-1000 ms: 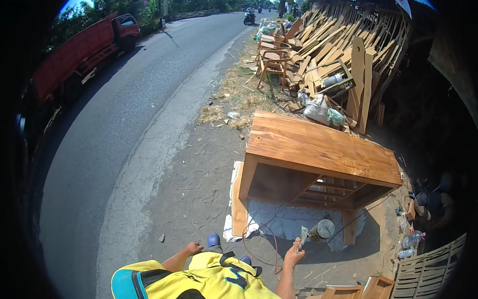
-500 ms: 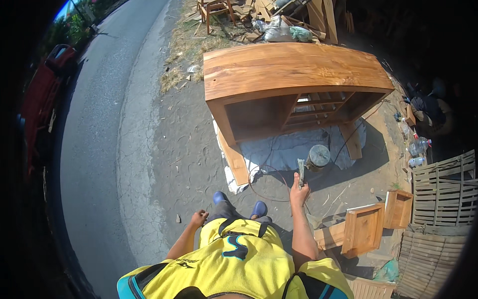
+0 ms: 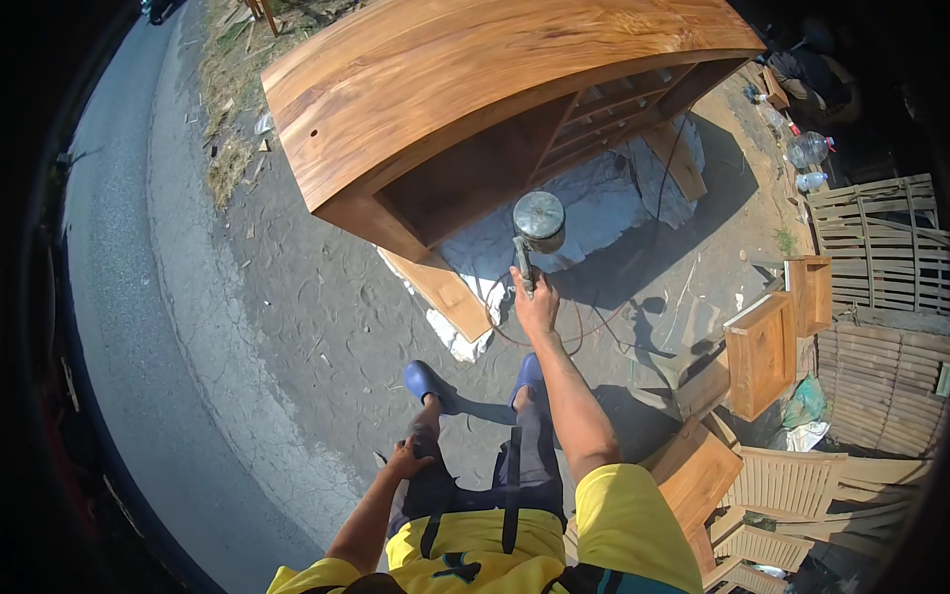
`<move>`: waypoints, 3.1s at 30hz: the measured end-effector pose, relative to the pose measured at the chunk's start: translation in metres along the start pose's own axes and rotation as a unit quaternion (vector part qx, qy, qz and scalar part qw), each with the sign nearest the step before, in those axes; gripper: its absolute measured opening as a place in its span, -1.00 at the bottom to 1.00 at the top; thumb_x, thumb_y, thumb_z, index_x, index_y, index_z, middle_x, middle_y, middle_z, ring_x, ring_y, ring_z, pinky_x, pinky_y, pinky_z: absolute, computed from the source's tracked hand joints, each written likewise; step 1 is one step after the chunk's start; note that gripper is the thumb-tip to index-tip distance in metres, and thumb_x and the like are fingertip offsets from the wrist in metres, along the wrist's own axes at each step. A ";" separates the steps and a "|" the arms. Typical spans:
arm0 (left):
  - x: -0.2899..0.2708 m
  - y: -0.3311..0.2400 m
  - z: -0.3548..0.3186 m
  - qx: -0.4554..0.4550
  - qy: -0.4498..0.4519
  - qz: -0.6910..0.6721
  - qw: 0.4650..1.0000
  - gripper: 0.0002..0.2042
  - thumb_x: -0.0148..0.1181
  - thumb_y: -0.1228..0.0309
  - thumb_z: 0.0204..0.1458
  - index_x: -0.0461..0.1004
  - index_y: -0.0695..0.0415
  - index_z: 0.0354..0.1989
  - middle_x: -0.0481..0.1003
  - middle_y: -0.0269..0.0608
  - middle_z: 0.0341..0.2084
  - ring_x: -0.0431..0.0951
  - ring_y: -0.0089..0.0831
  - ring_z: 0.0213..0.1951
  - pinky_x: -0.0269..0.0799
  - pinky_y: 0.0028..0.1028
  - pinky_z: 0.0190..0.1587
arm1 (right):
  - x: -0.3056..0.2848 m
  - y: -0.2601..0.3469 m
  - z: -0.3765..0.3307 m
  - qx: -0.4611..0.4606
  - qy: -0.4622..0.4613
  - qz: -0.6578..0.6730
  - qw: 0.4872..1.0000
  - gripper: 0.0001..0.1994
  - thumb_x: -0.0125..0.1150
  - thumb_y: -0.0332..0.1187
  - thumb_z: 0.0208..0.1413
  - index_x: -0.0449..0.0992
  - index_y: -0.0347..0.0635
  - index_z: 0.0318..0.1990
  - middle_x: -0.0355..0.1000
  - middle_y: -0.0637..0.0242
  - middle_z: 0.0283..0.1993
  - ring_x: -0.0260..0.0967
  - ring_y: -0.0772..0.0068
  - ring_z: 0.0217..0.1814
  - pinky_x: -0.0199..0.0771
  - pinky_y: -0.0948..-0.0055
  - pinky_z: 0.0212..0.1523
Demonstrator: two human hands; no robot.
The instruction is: The person spray paints a wooden cabinet using a spray gun, coating its exterior surfaces, inner compartments, and shelves.
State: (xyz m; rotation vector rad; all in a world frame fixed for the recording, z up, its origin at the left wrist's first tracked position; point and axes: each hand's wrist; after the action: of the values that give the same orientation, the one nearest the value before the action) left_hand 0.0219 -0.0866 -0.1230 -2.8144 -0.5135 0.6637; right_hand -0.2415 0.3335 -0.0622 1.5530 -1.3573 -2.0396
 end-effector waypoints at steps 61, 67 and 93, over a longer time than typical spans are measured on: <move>-0.127 -0.073 0.226 0.063 -0.576 0.019 0.815 -0.63 0.44 0.31 -0.03 0.61 0.03 0.00 0.65 -0.21 -0.15 0.63 -0.12 -0.06 0.44 -0.18 0.15 | 0.343 -0.125 0.359 -0.245 -0.219 -0.020 0.944 -0.48 0.23 0.09 0.30 0.63 -0.28 0.01 0.62 -0.21 -0.19 0.62 -0.30 -0.08 0.67 -0.08 -0.10; -0.118 -0.046 0.240 0.093 -0.559 -0.018 0.824 -0.62 0.42 0.32 0.03 0.59 0.06 0.04 0.63 -0.16 -0.09 0.61 -0.10 -0.01 0.44 -0.17 0.17 | 0.355 -0.114 0.361 -0.149 -0.168 -0.081 0.971 -0.49 0.26 0.09 0.27 0.66 -0.22 0.01 0.62 -0.21 -0.16 0.61 -0.30 -0.03 0.66 -0.10 -0.05; -0.087 0.042 0.353 0.234 -0.479 -0.235 0.813 -0.58 0.40 0.35 0.21 0.53 0.16 0.22 0.60 0.08 0.11 0.60 -0.05 0.14 0.48 -0.11 0.24 | 0.191 -0.006 0.233 -0.318 -0.458 0.175 0.811 -0.67 0.39 -0.18 0.31 0.60 -0.36 -0.22 0.42 0.17 -0.59 0.37 0.42 -0.57 0.37 0.36 -0.48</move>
State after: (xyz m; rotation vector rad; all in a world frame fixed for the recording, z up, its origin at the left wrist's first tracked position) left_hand -0.2024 -0.1171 -0.4103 -1.6188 -0.9733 1.7621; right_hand -0.5161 0.3315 -0.1864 -0.0238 -0.8575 -2.6526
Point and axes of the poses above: each hand's wrist, its own z-axis towards the middle knuckle, its own x-axis out of the palm, y = z × x
